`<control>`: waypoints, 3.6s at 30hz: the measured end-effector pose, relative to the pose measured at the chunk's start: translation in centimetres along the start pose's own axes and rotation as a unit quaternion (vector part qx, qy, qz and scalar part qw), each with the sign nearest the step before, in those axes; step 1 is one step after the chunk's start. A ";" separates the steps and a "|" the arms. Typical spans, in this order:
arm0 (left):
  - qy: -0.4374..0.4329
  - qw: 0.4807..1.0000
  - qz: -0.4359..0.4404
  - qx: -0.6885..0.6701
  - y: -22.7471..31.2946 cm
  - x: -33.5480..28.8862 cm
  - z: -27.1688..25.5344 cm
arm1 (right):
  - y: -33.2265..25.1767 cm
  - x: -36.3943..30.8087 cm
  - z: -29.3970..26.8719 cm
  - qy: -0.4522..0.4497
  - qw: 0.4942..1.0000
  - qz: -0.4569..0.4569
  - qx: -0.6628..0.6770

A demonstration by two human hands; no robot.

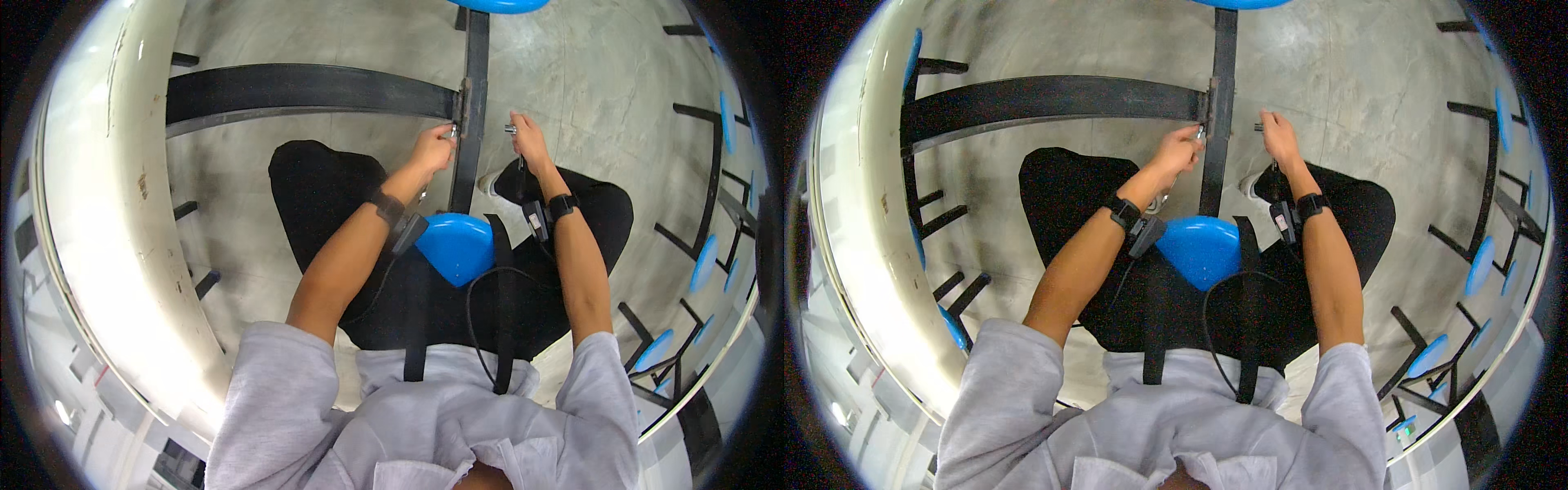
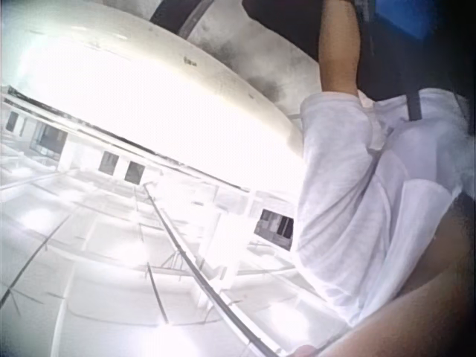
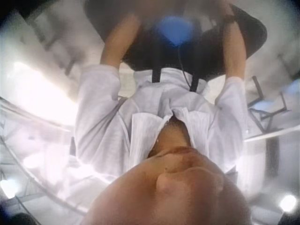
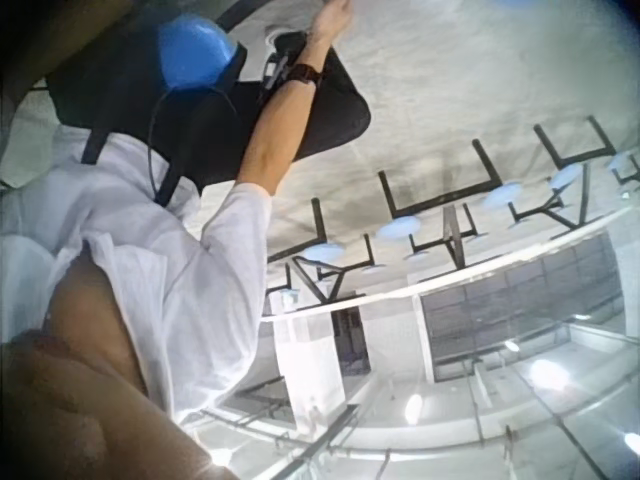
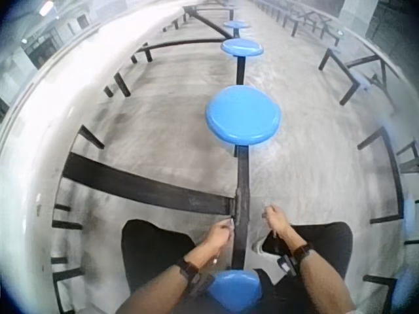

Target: The person uses two wrenches to tighten a bolt on the underside of a metal table frame in a dining area. They hold the nut with one wrench and turn the bolt with the other, then place the tools in a waist pouch.

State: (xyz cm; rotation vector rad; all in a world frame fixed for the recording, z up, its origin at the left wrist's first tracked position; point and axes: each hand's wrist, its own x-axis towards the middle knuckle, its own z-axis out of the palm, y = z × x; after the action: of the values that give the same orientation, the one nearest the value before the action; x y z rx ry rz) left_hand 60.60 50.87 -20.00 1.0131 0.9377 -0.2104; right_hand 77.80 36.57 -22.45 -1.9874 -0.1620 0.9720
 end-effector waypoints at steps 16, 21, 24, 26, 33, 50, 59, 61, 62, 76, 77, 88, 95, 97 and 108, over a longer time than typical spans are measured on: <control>-0.006 0.998 -0.062 -0.027 2.1 -1.2 -0.3 | -0.3 0.3 3.3 -0.094 0.995 0.022 0.029; -0.059 0.993 -0.093 0.033 3.3 -1.6 -0.7 | 2.1 1.5 4.7 -0.041 0.998 -0.033 -0.033; -0.037 0.991 -0.115 0.064 3.4 -2.1 -0.8 | 1.4 0.6 4.6 -0.116 0.991 0.034 0.051; -0.047 0.988 -0.129 0.073 3.6 -1.9 -1.0 | 1.3 -0.2 4.9 -0.105 0.989 0.036 0.094; -0.015 0.992 -0.122 0.030 3.2 -1.3 -0.3 | 1.4 -0.8 4.8 -0.090 0.990 -0.012 0.111; -0.050 0.990 -0.132 -0.003 3.1 -1.3 -1.5 | -1.7 0.2 4.7 -0.146 0.950 0.263 0.087; -0.017 0.993 -0.108 0.040 2.2 -2.1 -0.9 | 1.7 -0.7 6.1 0.010 0.998 -0.066 -0.003; -0.020 0.992 -0.116 0.037 2.4 -2.1 -1.1 | 1.6 -1.1 5.8 0.034 0.972 -0.230 -0.035; -0.017 0.993 -0.112 0.037 2.4 -2.1 -1.2 | 1.2 -1.2 5.9 0.031 0.973 -0.228 -0.034; -0.035 0.997 -0.068 0.021 1.7 -2.1 -1.0 | 0.9 -0.7 5.4 -0.001 0.992 -0.113 -0.052; -0.022 0.998 -0.051 0.039 1.6 -2.2 -1.0 | 0.6 -1.0 5.5 0.011 0.980 -0.195 -0.029; -0.030 0.999 -0.016 0.016 0.1 -1.9 -1.1 | -1.6 0.0 5.7 -0.076 0.954 0.271 0.102; 0.101 0.980 0.083 0.153 -0.4 -2.8 1.5 | 0.8 -0.6 5.3 -0.020 0.992 -0.125 0.008; 0.113 0.976 0.113 0.149 -1.0 -2.6 1.9 | 0.7 -0.3 5.2 -0.018 0.978 -0.207 -0.013; 0.153 0.935 0.238 0.213 -3.9 -1.5 1.9 | -2.1 0.0 5.9 -0.045 0.950 0.275 0.138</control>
State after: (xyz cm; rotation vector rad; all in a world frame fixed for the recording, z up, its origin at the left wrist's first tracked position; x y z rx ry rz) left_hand 58.65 46.90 -20.96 1.6790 0.9117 0.1672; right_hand 74.32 41.73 -22.59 -1.7543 0.4816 1.3526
